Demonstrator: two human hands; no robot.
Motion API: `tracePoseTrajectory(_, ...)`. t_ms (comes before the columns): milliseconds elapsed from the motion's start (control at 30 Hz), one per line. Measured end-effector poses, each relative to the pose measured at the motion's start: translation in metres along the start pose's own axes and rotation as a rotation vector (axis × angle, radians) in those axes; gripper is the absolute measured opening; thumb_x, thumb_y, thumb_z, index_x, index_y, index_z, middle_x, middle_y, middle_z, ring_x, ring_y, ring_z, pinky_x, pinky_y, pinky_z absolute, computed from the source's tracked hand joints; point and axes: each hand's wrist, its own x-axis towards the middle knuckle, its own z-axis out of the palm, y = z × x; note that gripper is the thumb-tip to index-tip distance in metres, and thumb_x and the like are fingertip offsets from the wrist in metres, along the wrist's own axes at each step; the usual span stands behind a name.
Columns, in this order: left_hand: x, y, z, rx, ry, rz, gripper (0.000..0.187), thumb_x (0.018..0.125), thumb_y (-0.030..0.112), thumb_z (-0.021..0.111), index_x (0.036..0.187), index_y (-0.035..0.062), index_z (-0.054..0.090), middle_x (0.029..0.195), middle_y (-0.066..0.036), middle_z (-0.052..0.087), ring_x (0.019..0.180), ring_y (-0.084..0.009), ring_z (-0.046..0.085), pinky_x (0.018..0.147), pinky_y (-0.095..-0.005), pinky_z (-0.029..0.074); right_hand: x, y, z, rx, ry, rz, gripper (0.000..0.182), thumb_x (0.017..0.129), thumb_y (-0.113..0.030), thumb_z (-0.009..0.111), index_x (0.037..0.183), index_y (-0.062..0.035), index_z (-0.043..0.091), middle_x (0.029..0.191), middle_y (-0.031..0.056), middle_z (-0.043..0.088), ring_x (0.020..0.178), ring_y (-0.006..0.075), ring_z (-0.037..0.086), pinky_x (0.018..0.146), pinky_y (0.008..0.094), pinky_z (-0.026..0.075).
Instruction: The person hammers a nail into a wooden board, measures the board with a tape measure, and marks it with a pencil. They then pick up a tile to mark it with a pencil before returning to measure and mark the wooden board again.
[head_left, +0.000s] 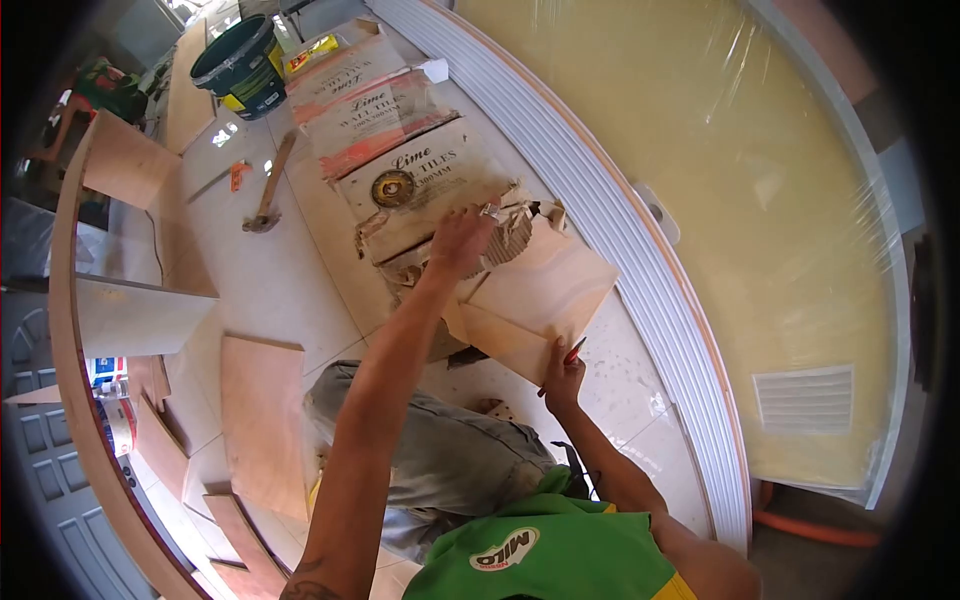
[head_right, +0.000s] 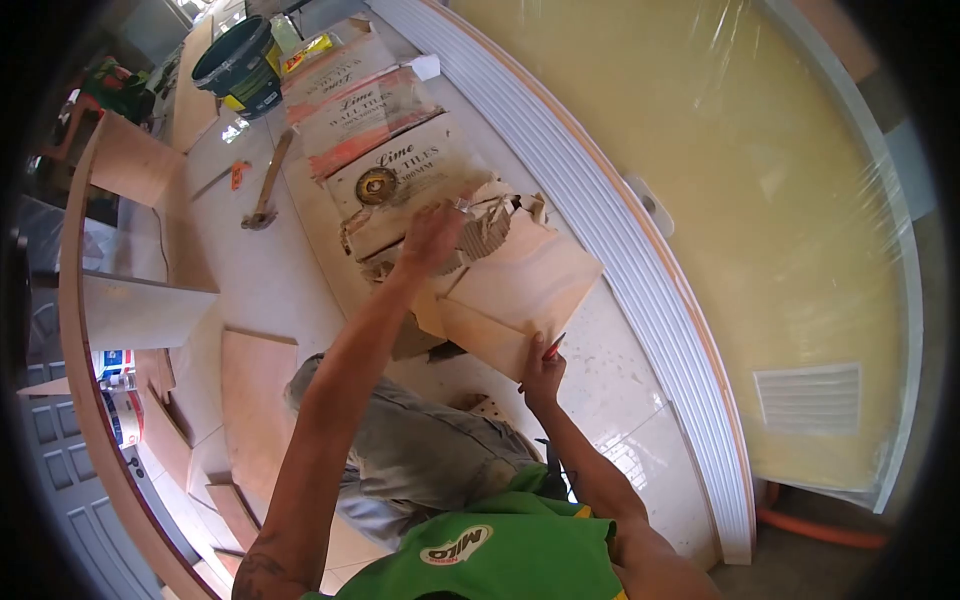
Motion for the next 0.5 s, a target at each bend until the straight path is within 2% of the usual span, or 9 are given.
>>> tracePoseTrajectory(100, 0.001, 0.01, -0.013, 0.014, -0.033, 0.007, 0.046, 0.083, 0.008, 0.05, 0.129, 0.0047, 0.047, 0.101, -0.02, 0.063, 0.091, -0.0361, 0.063, 0.077, -0.0454, 0.05, 0.002, 0.01, 0.005, 0.023, -0.056, 0.012, 0.048, 0.094, -0.046, 0.053, 0.071, -0.005, 0.047, 0.049, 0.0009, 0.045, 0.035, 0.011, 0.043, 0.03, 0.0286, 0.034)
tracePoseTrajectory(167, 0.002, 0.017, -0.017, 0.018, -0.329, -0.055, 0.046, 0.082, 0.007, 0.05, 0.128, 0.0046, 0.047, 0.106, -0.02, 0.061, 0.095, -0.0389, 0.061, 0.083, -0.0458, 0.049, -0.007, 0.0, 0.013, 0.009, -0.087, 0.11, 0.048, 0.094, -0.048, 0.053, 0.075, -0.0048, 0.047, 0.05, 0.0018, 0.045, 0.037, 0.012, 0.045, 0.03, 0.0283, 0.036)
tracePoseTrajectory(200, -0.001, 0.018, -0.014, 0.017, -0.327, -0.053, 0.046, 0.082, 0.007, 0.05, 0.128, 0.0046, 0.047, 0.106, -0.02, 0.061, 0.095, -0.0389, 0.061, 0.083, -0.0458, 0.049, -0.007, -0.001, 0.015, 0.01, -0.085, 0.108, 0.048, 0.094, -0.048, 0.053, 0.075, -0.0048, 0.047, 0.05, 0.0018, 0.045, 0.037, 0.012, 0.045, 0.03, 0.0283, 0.036)
tracePoseTrajectory(267, -0.015, 0.016, 0.0, 0.059, -0.083, 0.111, 0.043, 0.082, 0.007, 0.05, 0.126, 0.0035, 0.047, 0.107, -0.02, 0.059, 0.096, -0.0379, 0.059, 0.088, -0.0442, 0.046, -0.01, -0.001, 0.017, 0.084, -0.177, 0.135, 0.049, 0.093, -0.05, 0.053, 0.077, -0.0044, 0.046, 0.052, 0.0029, 0.046, 0.038, 0.0131, 0.047, 0.031, 0.0278, 0.037)
tracePoseTrajectory(300, -0.021, 0.016, 0.002, 0.064, -0.084, 0.108, 0.043, 0.082, 0.007, 0.05, 0.126, 0.0035, 0.047, 0.107, -0.02, 0.059, 0.096, -0.0379, 0.059, 0.088, -0.0442, 0.046, -0.01, -0.001, 0.018, 0.086, -0.182, 0.135, 0.049, 0.093, -0.05, 0.053, 0.077, -0.0044, 0.046, 0.052, 0.0029, 0.046, 0.038, 0.0131, 0.047, 0.031, 0.0278, 0.037)
tracePoseTrajectory(367, -0.031, 0.021, 0.001, 0.116, 0.057, 0.207, 0.021, 0.085, 0.019, 0.055, 0.1, 0.0067, 0.064, 0.114, -0.016, 0.055, 0.101, -0.0267, 0.057, 0.086, -0.0401, 0.044, -0.01, 0.002, 0.017, 0.187, -0.22, 0.276, 0.042, 0.093, -0.048, 0.055, 0.084, -0.0081, 0.046, 0.053, 0.0009, 0.043, 0.037, 0.0117, 0.04, 0.033, 0.0272, 0.032)
tracePoseTrajectory(400, -0.038, 0.025, 0.002, 0.119, 0.058, 0.208, 0.021, 0.085, 0.019, 0.055, 0.1, 0.0067, 0.064, 0.114, -0.016, 0.055, 0.101, -0.0267, 0.057, 0.086, -0.0401, 0.044, -0.011, 0.004, 0.018, 0.238, -0.238, 0.345, 0.038, 0.093, -0.046, 0.056, 0.087, -0.0099, 0.045, 0.053, -0.0001, 0.041, 0.037, 0.011, 0.036, 0.034, 0.0269, 0.03)
tracePoseTrajectory(467, -0.046, 0.032, 0.003, 0.023, -0.099, -0.011, 0.021, 0.086, 0.021, 0.055, 0.102, 0.0113, 0.064, 0.107, -0.015, 0.058, 0.099, -0.0274, 0.056, 0.086, -0.0405, 0.043, -0.01, 0.004, 0.022, 0.312, -0.253, 0.412, 0.037, 0.093, -0.045, 0.057, 0.088, -0.0107, 0.045, 0.056, -0.0006, 0.041, 0.038, 0.0106, 0.035, 0.035, 0.0258, 0.029)
tracePoseTrajectory(500, -0.046, 0.029, 0.009, 0.026, -0.094, -0.007, 0.021, 0.086, 0.021, 0.055, 0.102, 0.0113, 0.064, 0.107, -0.015, 0.058, 0.099, -0.0274, 0.056, 0.086, -0.0405, 0.043, -0.01, 0.004, 0.024, 0.382, -0.263, 0.483, 0.036, 0.093, -0.045, 0.058, 0.088, -0.0114, 0.045, 0.058, -0.001, 0.04, 0.039, 0.0102, 0.033, 0.036, 0.0246, 0.027)
